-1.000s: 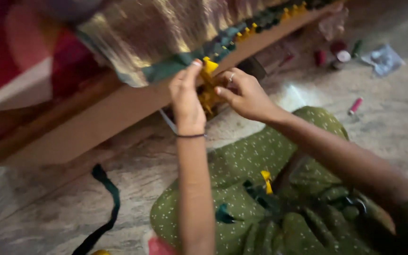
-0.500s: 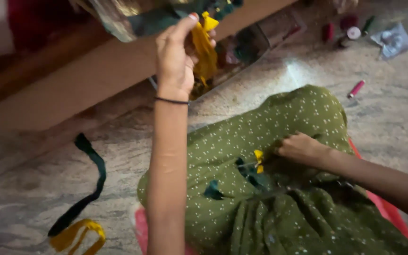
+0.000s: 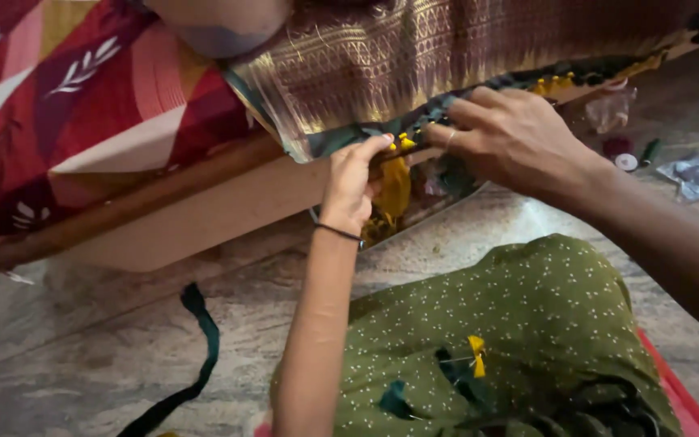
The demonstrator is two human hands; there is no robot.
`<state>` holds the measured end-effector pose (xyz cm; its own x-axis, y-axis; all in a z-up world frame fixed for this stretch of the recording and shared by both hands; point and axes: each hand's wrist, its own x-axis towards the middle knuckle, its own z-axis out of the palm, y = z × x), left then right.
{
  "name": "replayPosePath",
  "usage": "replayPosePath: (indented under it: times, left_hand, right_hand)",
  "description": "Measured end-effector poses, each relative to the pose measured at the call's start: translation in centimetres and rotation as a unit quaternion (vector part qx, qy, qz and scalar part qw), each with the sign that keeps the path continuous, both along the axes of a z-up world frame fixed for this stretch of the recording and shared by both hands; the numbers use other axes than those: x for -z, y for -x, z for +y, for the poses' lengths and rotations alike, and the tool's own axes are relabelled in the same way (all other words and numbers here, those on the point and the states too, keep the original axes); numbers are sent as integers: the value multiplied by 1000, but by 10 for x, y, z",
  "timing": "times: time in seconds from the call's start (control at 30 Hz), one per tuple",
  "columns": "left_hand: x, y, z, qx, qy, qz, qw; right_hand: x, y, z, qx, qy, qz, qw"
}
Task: The person is decorating the edge of a piece of fabric by attaching decorative yellow tassels and dark beads.
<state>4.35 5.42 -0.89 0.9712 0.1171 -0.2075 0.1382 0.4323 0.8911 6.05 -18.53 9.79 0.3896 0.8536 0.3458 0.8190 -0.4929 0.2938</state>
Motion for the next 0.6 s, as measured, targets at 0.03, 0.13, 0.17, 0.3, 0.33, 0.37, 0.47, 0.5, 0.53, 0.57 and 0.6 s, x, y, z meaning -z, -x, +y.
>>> replayPosePath:
  times: [0.03, 0.13, 0.17, 0.3, 0.33, 0.37, 0.47, 0.5, 0.53, 0.57, 0.6]
  left_hand:
    - [4, -2, 1, -5, 15, -9, 1000]
    - [0, -3, 0, -15, 5, 26, 1000]
    - [-2, -1, -2, -14, 5, 23, 1000]
    - [-8, 7, -7, -4, 23, 20, 1000]
    - [-10, 7, -9, -15, 11, 23, 1000]
    - [-7, 8, -9, -14, 9, 19, 1000]
    - [-3, 12, -9, -37, -22, -24, 999]
    - [-4, 13, -9, -45, -84, -74, 993]
    - [-5, 14, -11, -52, -142, -124, 981]
    - [-12, 15, -13, -50, -141, -125, 981]
    - [-18, 18, -16, -44, -154, -122, 979]
  right_hand:
    - [1, -5, 3, 4, 2, -6, 1000]
    - [37, -15, -6, -14, -14, 33, 999]
    - [49, -14, -12, -13, -14, 31, 999]
    - [74, -10, -27, 38, -41, 255, 965]
    - [75, -10, -28, 83, -64, 370, 923]
    - [74, -14, -27, 83, -67, 366, 924]
    - [73, -29, -19, 185, -193, 655, 707]
    - [73, -37, -15, 182, -252, 717, 624]
    - [73, -45, -13, 178, -306, 769, 532]
    - [75, -49, -10, 179, -308, 767, 533]
    - [78, -53, -9, 138, -335, 788, 497]
